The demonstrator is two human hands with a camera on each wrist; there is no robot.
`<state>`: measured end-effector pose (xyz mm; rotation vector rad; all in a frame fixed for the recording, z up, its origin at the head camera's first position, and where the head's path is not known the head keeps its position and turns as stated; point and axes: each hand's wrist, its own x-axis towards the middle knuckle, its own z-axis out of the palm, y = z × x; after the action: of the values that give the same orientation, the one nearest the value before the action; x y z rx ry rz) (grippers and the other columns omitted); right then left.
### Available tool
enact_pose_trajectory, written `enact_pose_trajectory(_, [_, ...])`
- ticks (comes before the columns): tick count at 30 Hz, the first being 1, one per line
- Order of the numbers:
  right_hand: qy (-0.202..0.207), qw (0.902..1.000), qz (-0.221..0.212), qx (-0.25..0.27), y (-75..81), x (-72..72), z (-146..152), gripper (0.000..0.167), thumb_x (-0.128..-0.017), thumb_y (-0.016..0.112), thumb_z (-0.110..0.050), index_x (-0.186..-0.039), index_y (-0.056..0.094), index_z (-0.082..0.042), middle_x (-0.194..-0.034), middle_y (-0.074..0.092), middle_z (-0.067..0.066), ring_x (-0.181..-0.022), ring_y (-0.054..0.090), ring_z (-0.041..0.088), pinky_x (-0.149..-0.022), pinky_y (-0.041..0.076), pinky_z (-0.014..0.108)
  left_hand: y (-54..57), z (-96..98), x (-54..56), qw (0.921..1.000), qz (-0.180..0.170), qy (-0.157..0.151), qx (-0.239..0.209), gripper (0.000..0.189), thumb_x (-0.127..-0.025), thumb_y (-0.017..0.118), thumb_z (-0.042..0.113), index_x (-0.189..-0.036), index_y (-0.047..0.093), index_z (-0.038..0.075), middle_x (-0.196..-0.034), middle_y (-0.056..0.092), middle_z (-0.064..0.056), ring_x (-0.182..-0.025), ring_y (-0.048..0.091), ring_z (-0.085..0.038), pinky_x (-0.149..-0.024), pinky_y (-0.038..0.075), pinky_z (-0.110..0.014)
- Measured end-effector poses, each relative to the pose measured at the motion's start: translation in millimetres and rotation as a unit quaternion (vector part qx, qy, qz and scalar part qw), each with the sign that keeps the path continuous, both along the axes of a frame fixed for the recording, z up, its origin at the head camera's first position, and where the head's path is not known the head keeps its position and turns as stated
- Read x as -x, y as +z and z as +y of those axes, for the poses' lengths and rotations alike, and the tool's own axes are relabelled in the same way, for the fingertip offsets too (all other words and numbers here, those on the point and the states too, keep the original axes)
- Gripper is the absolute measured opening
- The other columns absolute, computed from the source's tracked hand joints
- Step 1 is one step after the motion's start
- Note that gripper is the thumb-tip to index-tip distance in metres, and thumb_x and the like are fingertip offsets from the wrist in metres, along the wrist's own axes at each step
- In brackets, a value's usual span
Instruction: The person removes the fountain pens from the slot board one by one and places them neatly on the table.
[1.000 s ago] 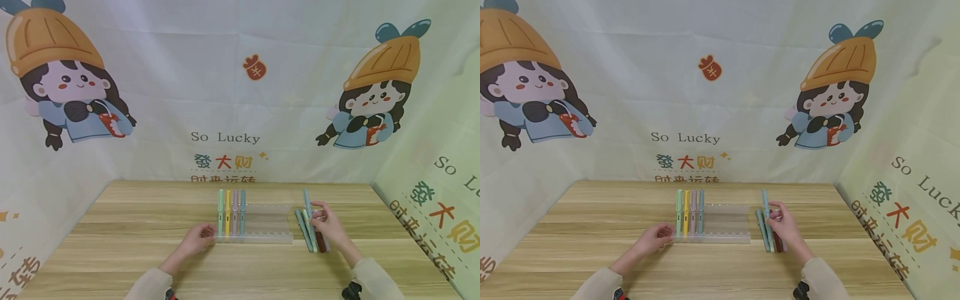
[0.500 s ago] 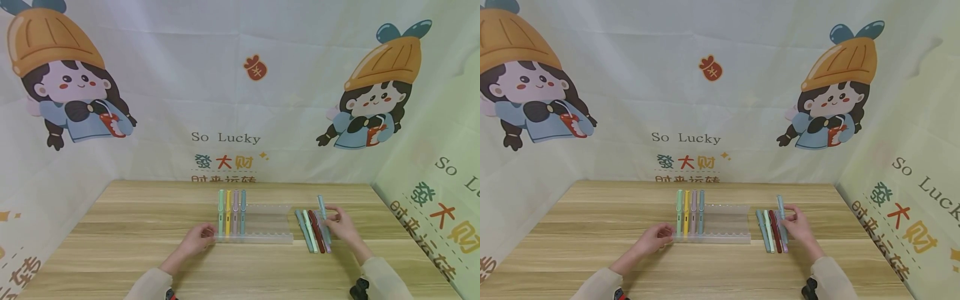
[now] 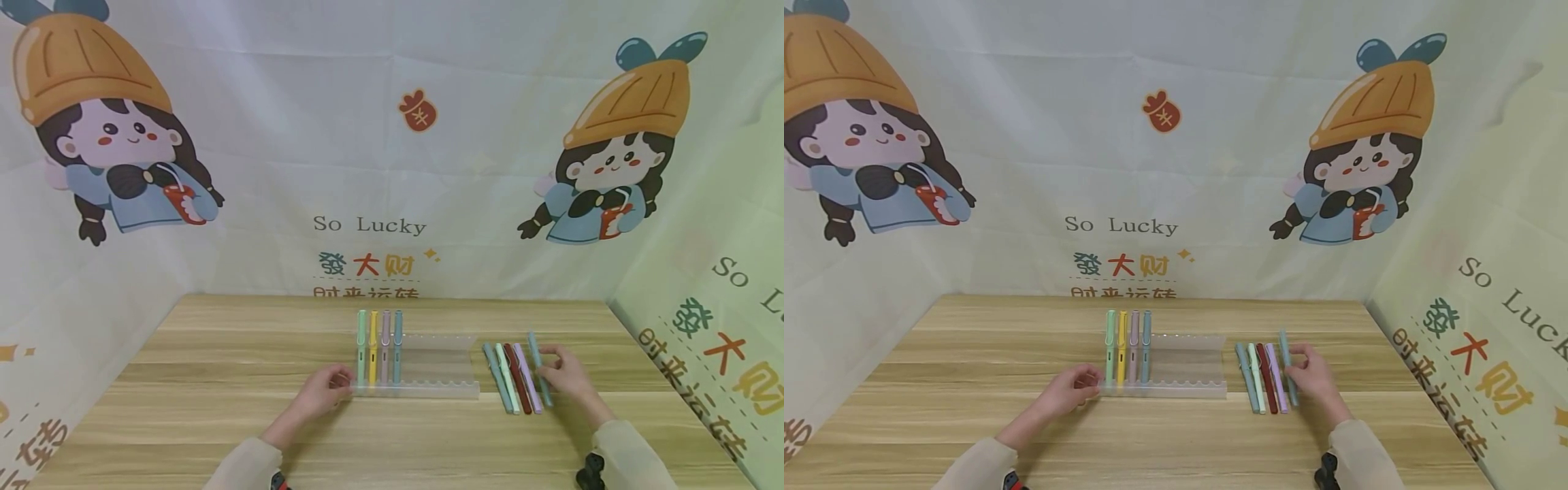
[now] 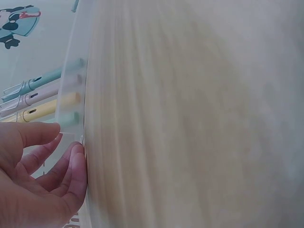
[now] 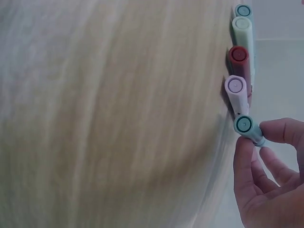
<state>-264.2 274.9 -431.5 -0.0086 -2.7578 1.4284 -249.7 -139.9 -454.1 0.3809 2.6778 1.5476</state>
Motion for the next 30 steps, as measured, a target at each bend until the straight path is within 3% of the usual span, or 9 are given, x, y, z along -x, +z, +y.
enact_pose_trajectory(15, [0.004,0.9992,-0.027,-0.028,-6.3,1.1,0.1,0.042,-0.074,0.057,-0.002,-0.111,0.044,0.013,-0.076,0.055,0.012,-0.06,0.052,0.017,-0.052,0.047,0.03,-1.2,0.4,0.6,1.0,-0.002,0.0,-0.003,0.012,-0.079,0.057,-0.004,-0.09,0.056,-0.002,-0.079,0.055,-0.008,-0.073,0.052,-0.02,-0.054,0.047,-0.03])
enact_pose_trajectory(30, [0.014,0.9981,-0.032,-0.05,-9.0,4.7,1.3,0.039,-0.077,0.057,-0.002,-0.11,0.043,0.013,-0.081,0.056,0.015,-0.066,0.055,0.02,-0.053,0.048,0.031,1.5,1.7,-1.8,0.9999,-0.002,0.009,-0.005,0.012,-0.079,0.058,-0.004,-0.091,0.056,-0.003,-0.079,0.055,-0.008,-0.073,0.053,-0.021,-0.054,0.047,-0.031])
